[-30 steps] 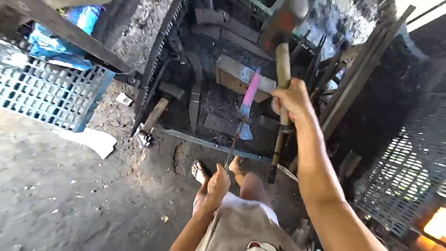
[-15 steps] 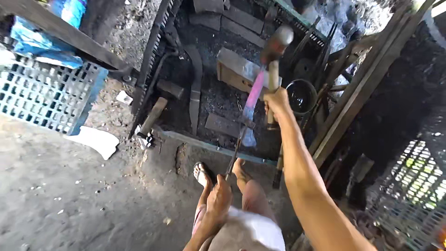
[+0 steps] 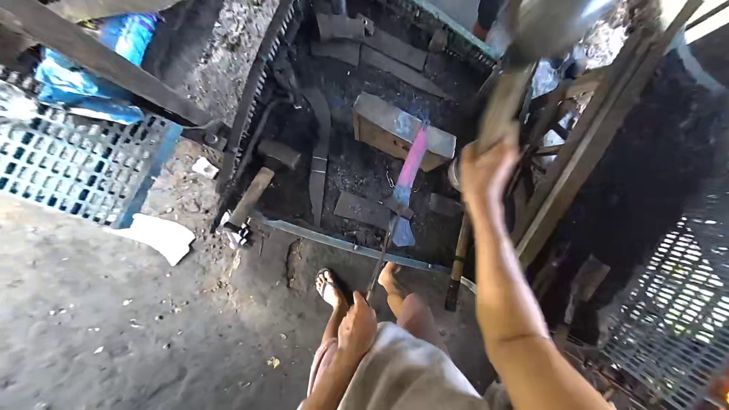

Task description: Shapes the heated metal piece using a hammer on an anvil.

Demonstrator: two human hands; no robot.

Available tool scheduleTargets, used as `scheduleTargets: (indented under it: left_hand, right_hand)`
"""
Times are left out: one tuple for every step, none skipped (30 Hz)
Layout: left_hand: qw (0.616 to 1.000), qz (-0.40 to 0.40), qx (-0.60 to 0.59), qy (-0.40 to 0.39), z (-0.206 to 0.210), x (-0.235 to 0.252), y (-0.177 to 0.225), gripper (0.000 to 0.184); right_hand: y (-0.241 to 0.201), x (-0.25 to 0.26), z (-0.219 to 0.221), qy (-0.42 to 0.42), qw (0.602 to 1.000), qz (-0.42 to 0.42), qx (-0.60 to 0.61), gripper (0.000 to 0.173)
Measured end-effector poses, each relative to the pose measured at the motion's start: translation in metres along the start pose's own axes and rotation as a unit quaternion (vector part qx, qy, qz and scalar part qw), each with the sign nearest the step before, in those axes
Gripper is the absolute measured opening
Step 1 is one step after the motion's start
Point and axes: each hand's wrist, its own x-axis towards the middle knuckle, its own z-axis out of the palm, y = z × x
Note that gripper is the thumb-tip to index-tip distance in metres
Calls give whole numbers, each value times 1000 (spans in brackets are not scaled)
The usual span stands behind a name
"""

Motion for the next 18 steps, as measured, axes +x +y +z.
scheduleTargets:
  left_hand:
    - [1000,4,1,1,3,-1,-2,54]
    - [1000,12,5,1,2,-6,-3,54]
    - [1000,14,13,-3,-2,-17,-4,52]
    - [1000,22,19,7,-9,-20,-2,51]
    - [999,32,17,16,-16,-19,3,51]
    - [999,41,12,20,-18,-24,2,51]
    - [999,40,13,16,-20,-32,0,52]
    - [999,32,8,18,-23,-31,2,52]
    - [1000,26,2,16,-29,-26,6,52]
    - [1000,26,1,13,-30,-22,5,52]
    - [1000,27,7,10,-29,-21,2,52]
    - [1000,26,14,10,-28,-19,-1,51]
    - [1000,22,19,10,-27,-18,-3,52]
    - [1000,15,19,9,-26,-19,-4,53]
    - [1000,10,18,11,-22,-20,-8,55]
    - [1000,4,11,5,-19,-22,-12,58]
    - [1000,1,3,-2,-13,-22,-18,60]
    - [1000,2,3,-2,-7,-19,-24,60]
  right_hand:
    - [24,-9,49,-90,993,78,11,52]
    - [40,-9,82,-175,973,144,32,48]
    - [44,-5,91,-247,945,202,68,45]
    - [34,4,78,-287,925,227,103,41]
    - [13,18,51,-293,921,214,144,37]
    - [-7,20,16,-286,923,186,180,33]
    - [-20,7,-24,-272,926,159,207,30]
    - [-34,-4,-62,-254,933,123,224,30]
    - [-51,-8,-98,-233,941,79,231,32]
    - [-65,-12,-130,-209,951,38,225,35]
    - [-73,-16,-158,-177,962,2,206,38]
    - [-78,-16,-178,-137,973,-36,184,40]
    - [-82,-9,-192,-91,980,-74,159,43]
    - [-84,1,-198,-40,984,-112,135,45]
    - [-85,12,-197,15,982,-143,120,47]
    - [-83,22,-188,70,979,-161,101,48]
    - [-78,28,-171,114,976,-166,82,51]
    - [-68,28,-146,139,975,-163,63,56]
